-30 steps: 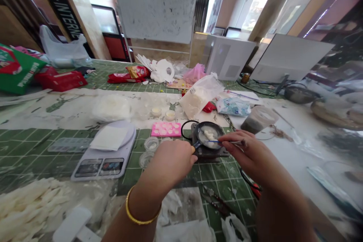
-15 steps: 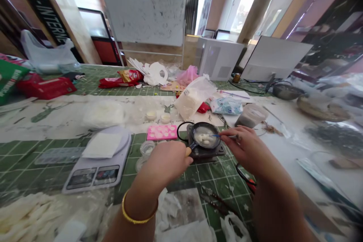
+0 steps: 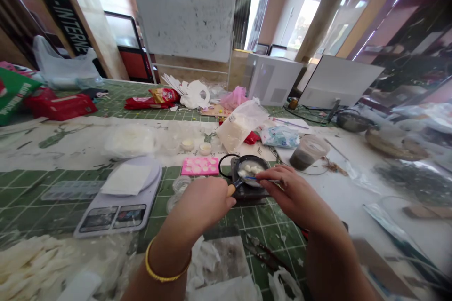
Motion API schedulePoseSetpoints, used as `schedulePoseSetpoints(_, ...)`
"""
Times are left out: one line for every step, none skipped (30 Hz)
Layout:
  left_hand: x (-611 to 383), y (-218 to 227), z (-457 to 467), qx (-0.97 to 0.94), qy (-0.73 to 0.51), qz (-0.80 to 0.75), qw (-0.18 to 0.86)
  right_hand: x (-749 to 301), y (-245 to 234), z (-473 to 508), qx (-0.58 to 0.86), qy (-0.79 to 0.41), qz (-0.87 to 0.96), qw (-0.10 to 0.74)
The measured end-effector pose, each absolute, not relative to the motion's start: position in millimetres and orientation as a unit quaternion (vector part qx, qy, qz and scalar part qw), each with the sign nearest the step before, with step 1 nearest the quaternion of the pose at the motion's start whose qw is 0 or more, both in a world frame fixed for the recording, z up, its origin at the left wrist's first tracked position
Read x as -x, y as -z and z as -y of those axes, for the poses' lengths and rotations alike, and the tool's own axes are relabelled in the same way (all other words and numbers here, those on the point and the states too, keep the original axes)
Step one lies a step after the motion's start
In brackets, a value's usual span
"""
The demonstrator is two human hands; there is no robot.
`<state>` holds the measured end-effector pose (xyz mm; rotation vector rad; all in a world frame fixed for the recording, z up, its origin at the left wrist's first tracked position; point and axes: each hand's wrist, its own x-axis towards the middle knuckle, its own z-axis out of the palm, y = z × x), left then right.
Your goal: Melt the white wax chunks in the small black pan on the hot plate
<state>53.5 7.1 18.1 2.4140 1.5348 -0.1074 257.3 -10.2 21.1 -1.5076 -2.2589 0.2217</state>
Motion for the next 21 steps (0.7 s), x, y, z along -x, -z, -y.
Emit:
schedulePoseSetpoints(-53.4, -17.9, -6.8, -0.835, 0.036, -0.531, 0.139, -257.5, -20.8, 8.6, 0.549, -0.073, 0.806, 0.21)
schedulePoseSetpoints(-53.2, -17.6, -6.7, -0.836, 0.036, -0.53, 0.139, -258.8, -20.5, 7.5, 0.562, -0.06, 0.797, 0.213)
schedulePoseSetpoints(-53.0, -17.3, -6.8, -0.836, 0.037, -0.53, 0.139, -260.8, -20.4, 7.2, 0.576, -0.045, 0.788, 0.213)
schedulePoseSetpoints(-52.8, -16.8, -7.1, -0.835, 0.038, -0.531, 0.138, -263.0, -20.6, 7.9, 0.587, -0.034, 0.781, 0.211)
schedulePoseSetpoints(-52.6, -16.4, -7.5, -0.835, 0.039, -0.532, 0.137, -264.7, -21.0, 9.4, 0.588, -0.031, 0.781, 0.208)
schedulePoseSetpoints(-52.3, -16.0, -7.8, -0.834, 0.039, -0.534, 0.138, -265.4, -21.4, 11.2, 0.582, -0.036, 0.786, 0.207)
schedulePoseSetpoints(-52.0, -15.6, -8.1, -0.833, 0.036, -0.535, 0.139, -265.1, -21.6, 12.9, 0.569, -0.048, 0.795, 0.205)
schedulePoseSetpoints(-51.7, -15.3, -8.1, -0.831, 0.032, -0.538, 0.141, -263.8, -21.5, 13.9, 0.554, -0.063, 0.805, 0.205)
schedulePoseSetpoints(-51.4, -15.1, -8.0, -0.83, 0.029, -0.539, 0.142, -262.1, -21.1, 13.7, 0.541, -0.075, 0.812, 0.207)
schedulePoseSetpoints(-51.1, -15.0, -7.6, -0.829, 0.027, -0.54, 0.143, -260.6, -20.4, 12.5, 0.537, -0.082, 0.813, 0.209)
schedulePoseSetpoints(-50.8, -15.0, -7.1, -0.829, 0.026, -0.54, 0.141, -259.9, -19.6, 10.4, 0.542, -0.08, 0.81, 0.21)
schedulePoseSetpoints(-50.6, -15.0, -6.5, -0.829, 0.026, -0.541, 0.139, -260.4, -18.9, 8.1, 0.559, -0.07, 0.799, 0.21)
schedulePoseSetpoints(-50.5, -14.9, -6.0, -0.829, 0.027, -0.541, 0.138, -262.0, -18.6, 6.1, 0.581, -0.055, 0.784, 0.21)
schedulePoseSetpoints(-50.4, -14.8, -5.6, -0.829, 0.028, -0.541, 0.136, -264.5, -18.9, 5.0, 0.6, -0.043, 0.771, 0.208)
schedulePoseSetpoints(-50.4, -14.6, -5.4, -0.829, 0.027, -0.542, 0.136, -267.2, -19.6, 5.1, 0.611, -0.036, 0.763, 0.206)
schedulePoseSetpoints(-50.4, -14.3, -5.5, -0.828, 0.026, -0.543, 0.135, -269.5, -20.6, 6.2, 0.611, -0.038, 0.764, 0.204)
schedulePoseSetpoints(-50.5, -13.8, -5.8, -0.828, 0.025, -0.543, 0.135, -270.8, -21.6, 8.0, 0.602, -0.046, 0.771, 0.202)
schedulePoseSetpoints(-50.6, -13.4, -6.3, -0.829, 0.024, -0.542, 0.135, -271.0, -22.5, 9.9, 0.588, -0.057, 0.781, 0.201)
schedulePoseSetpoints(-50.6, -13.0, -6.8, -0.83, 0.023, -0.541, 0.134, -270.2, -22.9, 11.4, 0.575, -0.069, 0.79, 0.201)
schedulePoseSetpoints(-50.7, -12.7, -7.2, -0.831, 0.022, -0.541, 0.132, -268.8, -22.9, 12.0, 0.566, -0.076, 0.796, 0.202)
schedulePoseSetpoints(-50.6, -12.6, -7.5, -0.831, 0.022, -0.54, 0.132, -267.4, -22.4, 11.7, 0.564, -0.076, 0.797, 0.202)
